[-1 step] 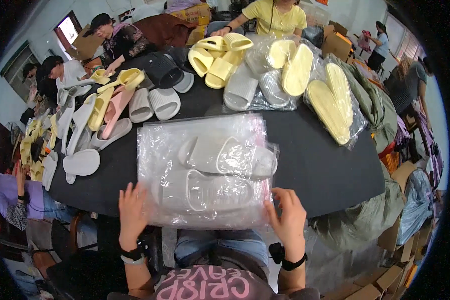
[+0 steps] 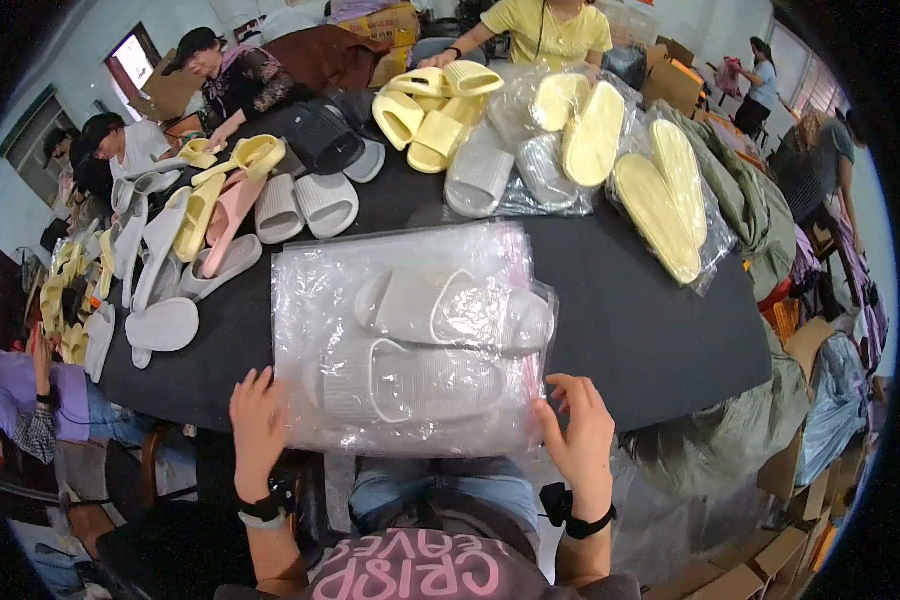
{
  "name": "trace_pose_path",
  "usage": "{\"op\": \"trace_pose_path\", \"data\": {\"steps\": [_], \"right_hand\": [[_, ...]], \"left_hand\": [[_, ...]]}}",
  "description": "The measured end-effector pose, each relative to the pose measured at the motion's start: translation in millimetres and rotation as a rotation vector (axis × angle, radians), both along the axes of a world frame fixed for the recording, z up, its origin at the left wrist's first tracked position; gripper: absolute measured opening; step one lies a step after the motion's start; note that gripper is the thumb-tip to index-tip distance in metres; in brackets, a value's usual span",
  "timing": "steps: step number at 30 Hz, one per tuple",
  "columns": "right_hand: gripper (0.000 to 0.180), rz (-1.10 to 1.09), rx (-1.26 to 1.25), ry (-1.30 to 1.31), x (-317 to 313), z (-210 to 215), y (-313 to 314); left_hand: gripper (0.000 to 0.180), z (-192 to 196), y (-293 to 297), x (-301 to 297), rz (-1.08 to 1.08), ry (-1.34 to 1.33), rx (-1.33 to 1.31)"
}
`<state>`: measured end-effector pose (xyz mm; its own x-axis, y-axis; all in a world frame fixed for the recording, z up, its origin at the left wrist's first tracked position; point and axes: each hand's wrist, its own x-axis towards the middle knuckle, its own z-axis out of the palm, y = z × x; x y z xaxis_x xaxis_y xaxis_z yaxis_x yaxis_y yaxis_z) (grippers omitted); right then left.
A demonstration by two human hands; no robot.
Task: Packaging finished shoes into individual plastic bags and then placing the bagged shoes into a large sack for shipment.
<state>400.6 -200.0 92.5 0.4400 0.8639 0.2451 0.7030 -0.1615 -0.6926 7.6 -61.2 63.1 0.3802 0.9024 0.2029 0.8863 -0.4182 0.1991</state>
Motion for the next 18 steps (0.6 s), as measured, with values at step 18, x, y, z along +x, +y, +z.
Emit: {"op": "trace_pose_path", "data": {"steps": [18], "right_hand": [[0.049, 0.184, -0.107, 0.375, 7, -30, -33]], "left_hand": [[0.013, -13, -17, 13, 0.319, -1.000, -0.531]]}}
